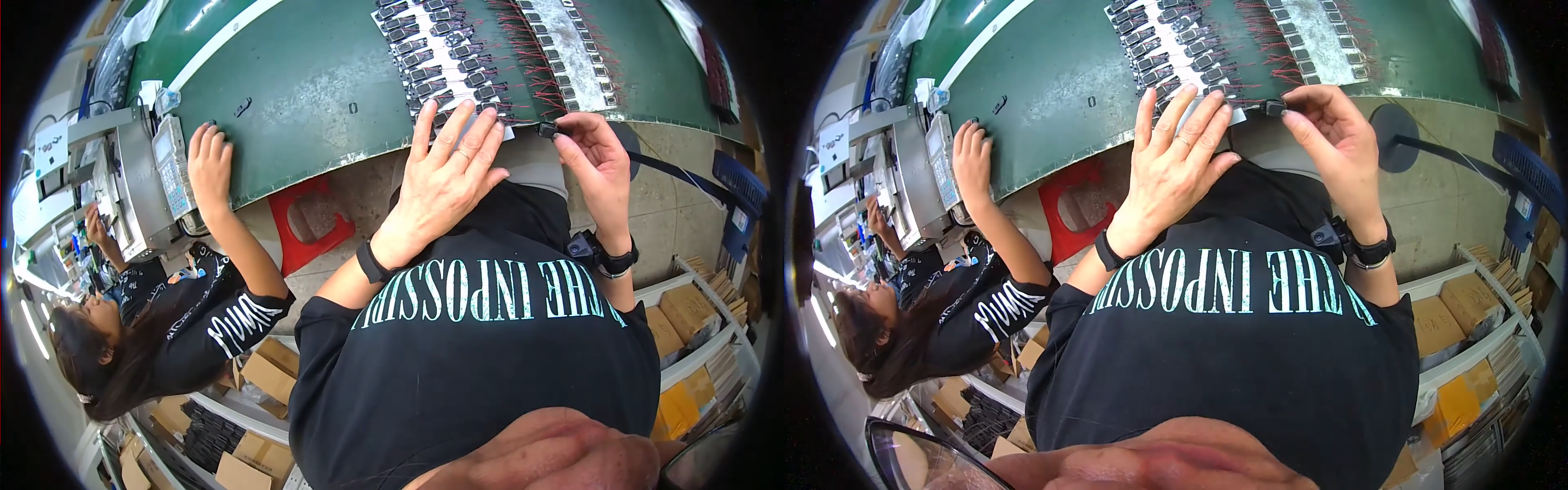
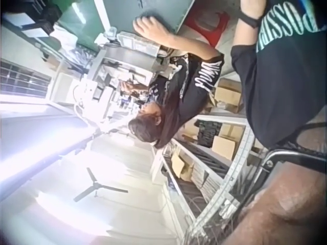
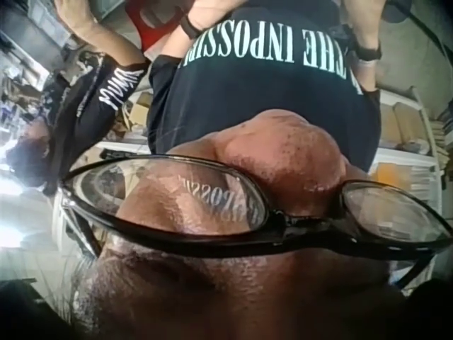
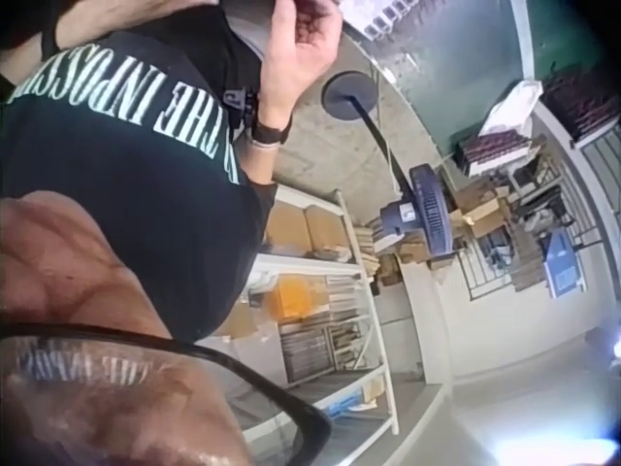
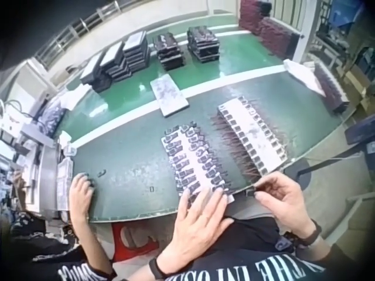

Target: The person picks up a speaker by hand, presses it into a plastic housing, and places the assembled unit onto a white tray on a green workbench.

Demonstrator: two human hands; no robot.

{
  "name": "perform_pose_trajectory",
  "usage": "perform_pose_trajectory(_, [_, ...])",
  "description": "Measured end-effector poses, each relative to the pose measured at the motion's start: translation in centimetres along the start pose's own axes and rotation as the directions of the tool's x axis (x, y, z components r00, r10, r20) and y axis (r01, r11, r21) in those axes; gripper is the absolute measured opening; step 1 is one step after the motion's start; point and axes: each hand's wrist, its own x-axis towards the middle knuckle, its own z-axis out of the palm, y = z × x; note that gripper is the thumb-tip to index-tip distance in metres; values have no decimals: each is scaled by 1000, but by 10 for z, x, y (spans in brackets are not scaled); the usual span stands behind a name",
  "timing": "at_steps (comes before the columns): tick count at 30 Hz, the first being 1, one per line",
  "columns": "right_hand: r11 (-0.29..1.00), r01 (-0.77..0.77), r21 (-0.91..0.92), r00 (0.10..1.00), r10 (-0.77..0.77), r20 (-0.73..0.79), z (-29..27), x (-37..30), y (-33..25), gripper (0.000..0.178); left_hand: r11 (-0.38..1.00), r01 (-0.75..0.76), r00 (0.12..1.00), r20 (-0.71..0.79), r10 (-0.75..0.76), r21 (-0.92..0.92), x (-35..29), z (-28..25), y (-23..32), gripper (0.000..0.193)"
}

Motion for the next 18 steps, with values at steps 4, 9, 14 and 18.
perform_pose_trajectory(4, [1000,-25,4,1000,25,13,0,0,2,23,1000,13,1000,0,-13,-22,0,2,3,60])
perform_pose_trajectory(9, [1000,-19,23,1000,19,12,1,0,2,23,998,-7,1000,-12,6,-55,3,-1,-3,61])
perform_pose_trajectory(14, [999,-20,35,1000,19,15,2,0,1,23,999,27,999,-24,-28,-40,24,-11,-10,61])
perform_pose_trajectory(18, [998,-34,59,998,31,46,0,4,1,22,996,87,996,21,-87,24,33,-10,-15,63])
